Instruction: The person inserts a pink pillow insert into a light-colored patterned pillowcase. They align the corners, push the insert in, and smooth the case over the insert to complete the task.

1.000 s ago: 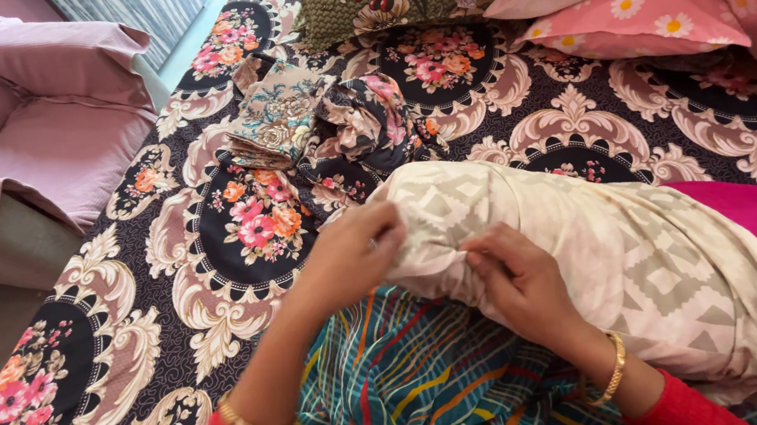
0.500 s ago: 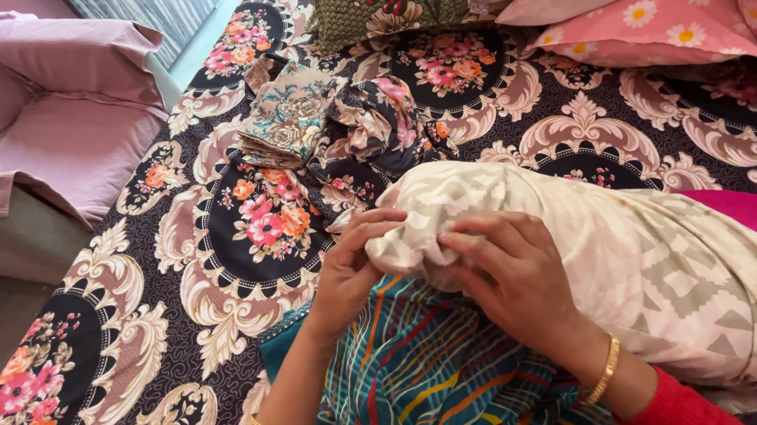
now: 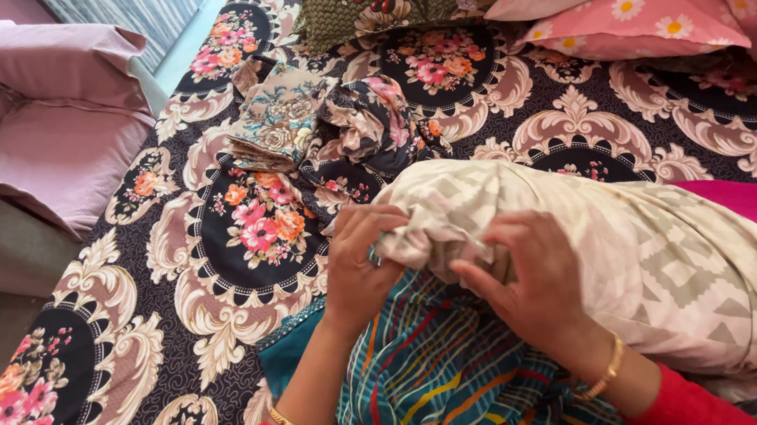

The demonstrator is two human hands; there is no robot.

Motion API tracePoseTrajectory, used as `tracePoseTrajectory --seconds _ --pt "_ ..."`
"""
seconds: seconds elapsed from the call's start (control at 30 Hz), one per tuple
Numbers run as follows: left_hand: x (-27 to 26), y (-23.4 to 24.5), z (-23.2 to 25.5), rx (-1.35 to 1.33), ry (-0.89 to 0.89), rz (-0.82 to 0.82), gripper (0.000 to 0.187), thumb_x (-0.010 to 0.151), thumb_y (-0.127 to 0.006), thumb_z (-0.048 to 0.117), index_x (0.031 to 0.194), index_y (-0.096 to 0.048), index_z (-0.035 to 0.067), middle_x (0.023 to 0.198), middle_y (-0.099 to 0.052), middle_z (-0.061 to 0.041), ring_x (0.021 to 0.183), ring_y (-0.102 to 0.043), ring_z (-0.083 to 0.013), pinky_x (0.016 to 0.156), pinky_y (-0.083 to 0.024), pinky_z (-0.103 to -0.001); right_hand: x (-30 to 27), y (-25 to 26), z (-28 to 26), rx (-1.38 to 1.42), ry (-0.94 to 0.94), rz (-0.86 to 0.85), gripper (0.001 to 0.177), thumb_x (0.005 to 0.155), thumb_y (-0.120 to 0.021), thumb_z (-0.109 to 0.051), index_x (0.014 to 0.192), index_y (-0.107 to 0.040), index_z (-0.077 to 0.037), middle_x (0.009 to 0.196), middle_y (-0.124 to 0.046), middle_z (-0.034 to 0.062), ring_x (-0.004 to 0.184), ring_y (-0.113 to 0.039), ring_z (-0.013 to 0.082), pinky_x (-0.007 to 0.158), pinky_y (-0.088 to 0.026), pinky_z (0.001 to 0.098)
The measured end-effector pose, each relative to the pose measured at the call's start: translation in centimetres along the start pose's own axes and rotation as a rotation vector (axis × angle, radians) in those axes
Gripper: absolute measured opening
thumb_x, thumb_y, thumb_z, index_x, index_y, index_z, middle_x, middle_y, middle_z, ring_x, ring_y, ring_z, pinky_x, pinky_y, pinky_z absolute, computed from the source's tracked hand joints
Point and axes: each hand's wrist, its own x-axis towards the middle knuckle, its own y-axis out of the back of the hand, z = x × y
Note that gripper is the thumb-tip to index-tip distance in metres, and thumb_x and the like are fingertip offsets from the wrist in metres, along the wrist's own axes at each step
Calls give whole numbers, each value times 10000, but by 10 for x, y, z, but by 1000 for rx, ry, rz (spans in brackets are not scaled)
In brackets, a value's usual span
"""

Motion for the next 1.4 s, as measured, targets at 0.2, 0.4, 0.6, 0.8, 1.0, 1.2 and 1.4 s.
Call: tracePoseTrajectory --seconds 0.2,0.4,0.6,0.8,1.0,1.2,1.4 --pt "-6 4 -16 -97 102 70 331 749 -706 -50 1069 -685 34 1077 -728 -96 1042 -695 -247 924 -525 -327 -18 27 22 -124 113 -151 279 841 -800 -216 966 -591 -79 882 -630 85 827 -611 304 747 -480 416" --pt "-15 9 -27 -151 234 32 291 799 -656 -93 1062 -706 19 992 -752 -82 919 -725 -169 830 -546 -269 -20 31 36 -122 113 -267 283 829 -791 -244 862 -578 -60 781 -603 93 714 -590 308 656 -477 426" --pt "-15 17 -40 -197 196 -57 304 781 -649 -120 1043 -723 17 983 -757 -68 927 -723 -146 831 -548 -263 -9 53 56 32 216 -392 189 844 -722 -153 749 -582 -68 739 -594 84 663 -568 283 600 -468 412" --pt "-12 21 -35 -241 74 -217 386 783 -700 -78 1153 -689 31 1170 -731 -90 1146 -689 -191 1004 -517 -298 -16 75 86 252 17 -617 232 891 -688 -149 719 -576 -39 661 -531 103 645 -546 287 595 -442 399" --pt "-11 12 -36 -286 71 -316 524 787 -819 106 1291 -675 83 1323 -684 -91 1288 -623 -251 1133 -450 -361 -20 80 103 366 3 -720 151 925 -639 -143 849 -611 -16 750 -576 119 712 -582 306 647 -473 392" --pt "-6 1 -19 -164 17 -335 592 708 -875 167 1279 -722 194 1420 -592 -90 1301 -506 -274 1145 -365 -400 -21 88 102 325 -20 -760 171 920 -652 -165 848 -625 -12 756 -583 119 711 -601 299 655 -479 385" --pt "-2 -2 -14 -201 30 -253 610 739 -885 183 1303 -657 133 1342 -582 -103 1283 -537 -265 1120 -418 -373 -51 92 154 276 -338 -673 202 928 -641 -176 808 -629 -14 692 -547 139 667 -566 296 628 -475 382"
